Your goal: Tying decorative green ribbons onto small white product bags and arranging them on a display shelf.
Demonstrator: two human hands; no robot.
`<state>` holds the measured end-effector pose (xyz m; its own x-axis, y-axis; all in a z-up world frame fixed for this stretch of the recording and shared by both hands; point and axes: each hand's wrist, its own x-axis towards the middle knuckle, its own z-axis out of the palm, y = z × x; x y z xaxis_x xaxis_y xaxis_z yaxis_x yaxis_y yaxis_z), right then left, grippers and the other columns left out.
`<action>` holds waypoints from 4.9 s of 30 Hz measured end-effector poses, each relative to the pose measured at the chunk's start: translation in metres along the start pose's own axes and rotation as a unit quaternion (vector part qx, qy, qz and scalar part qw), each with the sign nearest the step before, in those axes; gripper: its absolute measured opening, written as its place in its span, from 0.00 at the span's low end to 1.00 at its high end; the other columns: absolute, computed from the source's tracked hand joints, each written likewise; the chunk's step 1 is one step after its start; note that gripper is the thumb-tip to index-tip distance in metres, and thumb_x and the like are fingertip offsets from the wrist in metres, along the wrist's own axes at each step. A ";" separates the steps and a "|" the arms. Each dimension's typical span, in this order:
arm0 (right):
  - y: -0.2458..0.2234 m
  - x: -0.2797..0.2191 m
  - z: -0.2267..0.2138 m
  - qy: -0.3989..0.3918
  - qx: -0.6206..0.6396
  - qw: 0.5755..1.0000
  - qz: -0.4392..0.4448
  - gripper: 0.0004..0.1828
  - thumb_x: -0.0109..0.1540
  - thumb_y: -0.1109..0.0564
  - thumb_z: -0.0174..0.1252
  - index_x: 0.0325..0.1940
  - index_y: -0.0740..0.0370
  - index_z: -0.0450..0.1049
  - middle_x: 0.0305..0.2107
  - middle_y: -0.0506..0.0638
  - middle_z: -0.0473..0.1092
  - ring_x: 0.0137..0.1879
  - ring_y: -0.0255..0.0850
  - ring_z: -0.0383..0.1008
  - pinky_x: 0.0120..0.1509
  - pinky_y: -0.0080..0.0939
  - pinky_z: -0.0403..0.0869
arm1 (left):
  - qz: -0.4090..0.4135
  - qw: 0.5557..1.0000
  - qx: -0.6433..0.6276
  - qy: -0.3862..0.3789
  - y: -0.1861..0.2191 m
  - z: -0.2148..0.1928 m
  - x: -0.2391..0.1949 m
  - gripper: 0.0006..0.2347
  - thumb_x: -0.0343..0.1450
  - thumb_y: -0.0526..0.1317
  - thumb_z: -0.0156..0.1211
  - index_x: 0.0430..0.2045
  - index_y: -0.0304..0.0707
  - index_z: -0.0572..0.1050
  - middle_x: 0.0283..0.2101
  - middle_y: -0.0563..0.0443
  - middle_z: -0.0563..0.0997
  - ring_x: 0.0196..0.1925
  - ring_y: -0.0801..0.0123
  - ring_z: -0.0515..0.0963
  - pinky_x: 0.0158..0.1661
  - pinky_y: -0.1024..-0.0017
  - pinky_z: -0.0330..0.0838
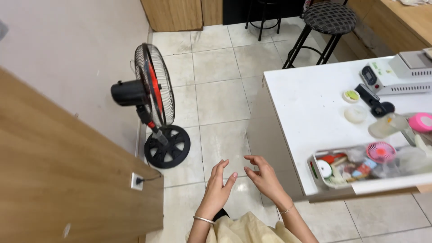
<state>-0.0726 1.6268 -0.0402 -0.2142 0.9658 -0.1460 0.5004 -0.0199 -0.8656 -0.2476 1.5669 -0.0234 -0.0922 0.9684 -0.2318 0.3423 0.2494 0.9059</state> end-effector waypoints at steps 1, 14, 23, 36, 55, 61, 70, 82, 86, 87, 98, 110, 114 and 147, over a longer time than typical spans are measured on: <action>0.003 0.018 -0.001 0.003 0.001 1.000 0.002 0.21 0.62 0.54 0.59 0.59 0.56 0.74 0.57 0.51 0.71 0.63 0.44 0.72 0.55 0.44 0.80 | 0.001 1.000 0.001 -0.003 -0.008 0.001 0.023 0.25 0.72 0.49 0.54 0.64 0.39 0.63 0.72 0.45 0.62 0.68 0.53 0.69 0.58 0.63 0.70; -0.025 0.294 -0.016 0.111 -0.012 0.990 0.083 0.21 0.62 0.54 0.60 0.60 0.55 0.74 0.58 0.50 0.71 0.64 0.44 0.73 0.57 0.45 0.79 | 0.167 0.983 0.034 -0.071 0.027 -0.085 0.354 0.24 0.74 0.45 0.59 0.64 0.35 0.64 0.69 0.41 0.67 0.63 0.51 0.73 0.56 0.65 0.69; -0.054 0.445 -0.022 0.137 0.011 0.984 0.114 0.20 0.63 0.53 0.59 0.60 0.54 0.74 0.58 0.48 0.72 0.66 0.42 0.72 0.59 0.43 0.78 | 0.115 0.985 0.029 -0.124 0.087 -0.129 0.509 0.23 0.72 0.46 0.58 0.61 0.38 0.66 0.65 0.46 0.71 0.36 0.61 0.76 0.40 0.71 0.73; -0.013 0.709 -0.083 0.141 0.040 0.985 0.089 0.18 0.61 0.56 0.61 0.56 0.56 0.76 0.53 0.49 0.76 0.60 0.41 0.76 0.55 0.41 0.78 | 0.131 0.986 0.005 -0.106 0.083 -0.100 0.770 0.22 0.73 0.44 0.60 0.61 0.35 0.67 0.64 0.39 0.74 0.65 0.56 0.74 0.50 0.67 0.72; 0.017 1.015 -0.247 0.249 0.077 0.954 0.151 0.17 0.61 0.57 0.61 0.55 0.57 0.76 0.51 0.48 0.76 0.59 0.39 0.77 0.52 0.40 0.79 | 0.110 0.964 0.039 -0.238 0.215 -0.008 1.136 0.23 0.73 0.43 0.60 0.61 0.36 0.66 0.64 0.41 0.74 0.68 0.57 0.71 0.55 0.68 0.70; 0.014 1.118 -0.302 0.336 0.054 0.922 0.184 0.18 0.60 0.58 0.62 0.55 0.58 0.76 0.51 0.49 0.76 0.57 0.40 0.77 0.51 0.40 0.80 | 0.138 0.940 0.055 -0.308 0.298 0.009 1.277 0.21 0.72 0.43 0.59 0.60 0.38 0.67 0.63 0.41 0.74 0.67 0.57 0.74 0.53 0.66 0.73; 0.022 1.230 -0.362 0.411 0.093 0.885 0.199 0.19 0.60 0.60 0.61 0.57 0.59 0.75 0.50 0.50 0.77 0.58 0.39 0.77 0.52 0.40 0.79 | 0.216 0.892 0.061 -0.393 0.363 0.064 1.431 0.18 0.73 0.43 0.59 0.57 0.37 0.70 0.60 0.40 0.77 0.62 0.54 0.77 0.51 0.66 0.74; 0.119 1.343 -0.507 0.468 0.116 0.845 0.231 0.18 0.61 0.58 0.61 0.55 0.58 0.76 0.50 0.48 0.77 0.57 0.39 0.78 0.51 0.42 0.81 | 0.211 0.837 0.068 -0.500 0.441 0.226 1.565 0.19 0.73 0.42 0.59 0.58 0.36 0.69 0.62 0.40 0.75 0.66 0.55 0.74 0.58 0.64 0.70; 0.152 1.392 -0.591 0.489 0.092 0.840 0.214 0.18 0.61 0.57 0.61 0.56 0.57 0.76 0.50 0.49 0.78 0.58 0.40 0.78 0.53 0.43 0.80 | 0.226 0.828 0.086 -0.506 0.503 0.290 1.613 0.19 0.73 0.43 0.58 0.57 0.37 0.69 0.62 0.41 0.74 0.66 0.55 0.74 0.58 0.64 0.71; 0.158 1.402 -0.607 0.495 0.094 0.840 0.199 0.18 0.62 0.57 0.61 0.56 0.57 0.76 0.50 0.49 0.78 0.59 0.40 0.77 0.53 0.43 0.80 | 0.231 0.826 0.086 -0.507 0.517 0.302 1.621 0.19 0.73 0.43 0.58 0.57 0.37 0.69 0.62 0.42 0.75 0.66 0.55 0.74 0.57 0.64 0.71; 0.238 1.460 -0.744 0.544 0.096 0.796 0.246 0.17 0.61 0.57 0.61 0.55 0.60 0.76 0.49 0.49 0.77 0.54 0.41 0.79 0.51 0.43 0.79 | 0.230 0.806 0.033 -0.544 0.571 0.458 1.720 0.18 0.73 0.41 0.60 0.57 0.37 0.69 0.61 0.42 0.77 0.64 0.58 0.76 0.55 0.64 0.73; 0.330 1.534 -0.871 0.606 0.085 0.733 0.296 0.17 0.63 0.58 0.60 0.55 0.62 0.76 0.43 0.52 0.80 0.52 0.39 0.80 0.53 0.39 0.77 | 0.355 0.743 -0.006 -0.567 0.679 0.672 1.908 0.18 0.74 0.39 0.60 0.56 0.31 0.69 0.58 0.36 0.78 0.62 0.55 0.79 0.57 0.65 0.73; 0.357 1.573 -0.912 0.615 0.095 0.717 0.314 0.18 0.62 0.58 0.60 0.56 0.62 0.76 0.41 0.53 0.81 0.50 0.39 0.81 0.52 0.39 0.78 | 0.425 0.733 0.009 -0.531 0.712 0.742 1.977 0.16 0.74 0.38 0.60 0.54 0.30 0.70 0.55 0.35 0.79 0.59 0.54 0.80 0.55 0.63 0.75; 0.394 1.612 -1.010 0.600 0.170 0.692 0.364 0.16 0.63 0.61 0.58 0.56 0.60 0.74 0.43 0.51 0.79 0.52 0.39 0.81 0.51 0.40 0.81 | 0.502 0.703 0.289 -0.412 0.707 1.039 2.030 0.10 0.72 0.44 0.61 0.38 0.38 0.73 0.47 0.43 0.73 0.48 0.46 0.79 0.40 0.52 0.77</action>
<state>0.6263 3.4372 -0.1329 0.9435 0.1825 -0.2765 -0.1609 -0.4773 -0.8639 0.7791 3.7135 -0.2221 0.9591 0.2720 0.0789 0.1935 -0.8325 0.5191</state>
